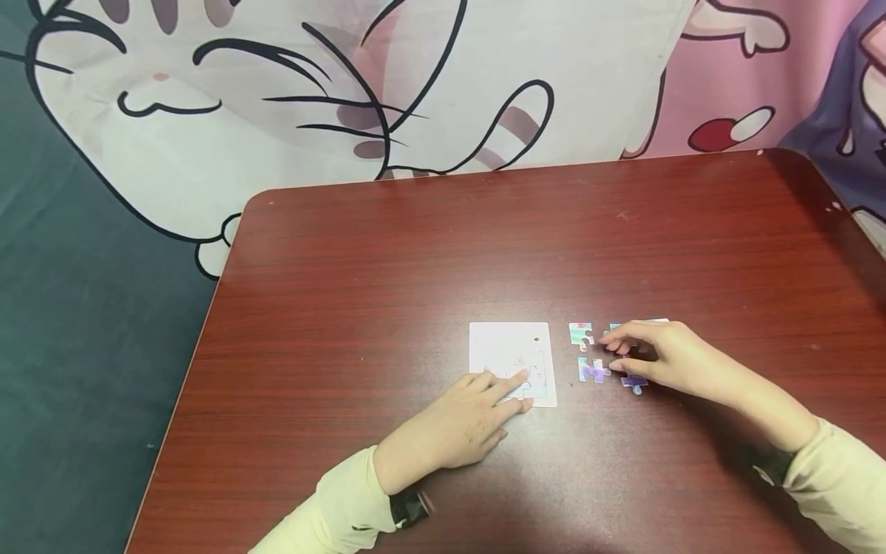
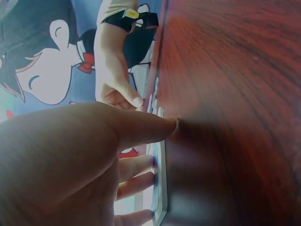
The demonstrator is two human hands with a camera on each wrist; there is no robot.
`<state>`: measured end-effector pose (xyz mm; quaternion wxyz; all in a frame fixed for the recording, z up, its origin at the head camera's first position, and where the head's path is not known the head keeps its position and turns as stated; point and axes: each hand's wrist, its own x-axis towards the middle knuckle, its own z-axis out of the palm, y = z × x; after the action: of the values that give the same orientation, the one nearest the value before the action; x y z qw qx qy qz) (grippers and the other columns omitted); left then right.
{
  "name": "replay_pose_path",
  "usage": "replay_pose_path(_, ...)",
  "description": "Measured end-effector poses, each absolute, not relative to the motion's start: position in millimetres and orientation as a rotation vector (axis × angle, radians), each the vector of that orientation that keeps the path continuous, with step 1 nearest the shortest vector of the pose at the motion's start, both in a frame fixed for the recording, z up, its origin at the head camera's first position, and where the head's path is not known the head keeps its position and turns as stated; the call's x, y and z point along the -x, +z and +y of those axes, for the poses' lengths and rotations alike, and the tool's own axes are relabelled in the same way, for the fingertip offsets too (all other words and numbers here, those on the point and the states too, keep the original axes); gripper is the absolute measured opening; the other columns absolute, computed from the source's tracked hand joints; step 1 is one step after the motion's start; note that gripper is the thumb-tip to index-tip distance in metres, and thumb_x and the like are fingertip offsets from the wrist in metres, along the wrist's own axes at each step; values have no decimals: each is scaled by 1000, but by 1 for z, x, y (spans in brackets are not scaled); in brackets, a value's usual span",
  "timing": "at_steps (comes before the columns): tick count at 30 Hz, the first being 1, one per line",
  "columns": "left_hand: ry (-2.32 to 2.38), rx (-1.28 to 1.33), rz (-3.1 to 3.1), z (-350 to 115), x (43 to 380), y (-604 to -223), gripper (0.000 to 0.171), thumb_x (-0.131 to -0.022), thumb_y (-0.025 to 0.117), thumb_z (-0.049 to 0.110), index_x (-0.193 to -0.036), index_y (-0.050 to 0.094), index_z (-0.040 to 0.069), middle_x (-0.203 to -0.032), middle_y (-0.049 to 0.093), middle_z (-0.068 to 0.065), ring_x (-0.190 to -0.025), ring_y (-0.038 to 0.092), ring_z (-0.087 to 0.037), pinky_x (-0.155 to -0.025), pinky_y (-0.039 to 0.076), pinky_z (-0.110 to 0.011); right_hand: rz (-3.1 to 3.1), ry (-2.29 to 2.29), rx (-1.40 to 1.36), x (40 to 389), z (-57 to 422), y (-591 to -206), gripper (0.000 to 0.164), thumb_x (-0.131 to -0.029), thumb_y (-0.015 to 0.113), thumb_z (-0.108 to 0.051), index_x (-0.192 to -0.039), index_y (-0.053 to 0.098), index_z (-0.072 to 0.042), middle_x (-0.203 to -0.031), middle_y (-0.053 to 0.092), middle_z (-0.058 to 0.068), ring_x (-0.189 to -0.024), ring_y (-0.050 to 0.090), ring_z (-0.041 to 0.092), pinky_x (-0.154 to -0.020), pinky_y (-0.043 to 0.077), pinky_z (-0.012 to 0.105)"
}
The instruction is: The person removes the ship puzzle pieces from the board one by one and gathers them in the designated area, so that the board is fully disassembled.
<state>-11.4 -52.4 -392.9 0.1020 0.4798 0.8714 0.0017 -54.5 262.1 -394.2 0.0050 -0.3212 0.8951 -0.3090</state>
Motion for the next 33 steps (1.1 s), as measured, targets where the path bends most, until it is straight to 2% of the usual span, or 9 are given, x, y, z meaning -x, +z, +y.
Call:
replay_pose_path(6, -13, -1399, 2549, -52, 10, -391, 51, -93, 52, 36, -141, 40, 24, -154, 24, -2, -125, 40, -19, -104, 34, -34, 2748, -971, 978, 57, 243, -395, 33, -71, 78, -3, -101, 66, -11, -81, 64, -13, -71, 57, -2, -61, 47, 16)
replay_pose_path(12, -25, -1385, 2547, -51, 9, -389, 49, -94, 50, 33, -141, 40, 23, -153, 25, -2, -124, 41, -19, -103, 36, -33, 2684, -974, 1008, 64, 223, -391, 36, -73, 77, -7, -107, 65, -12, -88, 64, -9, -78, 58, 5, -68, 50, 23)
replay_pose_path(16, -32, -1391, 2552, -51, 10, -388, 49, -94, 50, 33, -141, 40, 23, -153, 25, -3, -123, 42, -17, -103, 35, -32, 2657, -978, 1026, 67, 215, -389, 35, -73, 78, -11, -106, 66, -13, -89, 64, -9, -79, 58, 6, -68, 50, 24)
replay_pose_path(24, -40, -1395, 2550, -49, 10, -388, 50, -94, 51, 34, -141, 40, 24, -153, 26, -3, -123, 41, -17, -102, 36, -32, 2610, -966, 1050, 69, 199, -393, 37, -73, 77, -8, -108, 65, -9, -90, 65, -5, -79, 58, 9, -65, 49, 25)
replay_pose_path(30, -42, -1362, 2539, -49, 10, -387, 50, -94, 50, 34, -142, 39, 24, -154, 24, -2, -125, 40, -18, -101, 38, -33, 2625, -855, 1062, 69, 185, -394, 38, -74, 78, -13, -110, 65, -6, -99, 66, -1, -89, 60, 12, -78, 50, 32)
replay_pose_path(33, -33, -1367, 2546, -49, 10, -387, 49, -94, 51, 33, -141, 40, 25, -153, 25, -2, -126, 40, -20, -101, 38, -33, 2641, -805, 1054, 69, 182, -395, 37, -75, 77, -13, -109, 65, -6, -98, 66, -1, -88, 60, 13, -78, 50, 34)
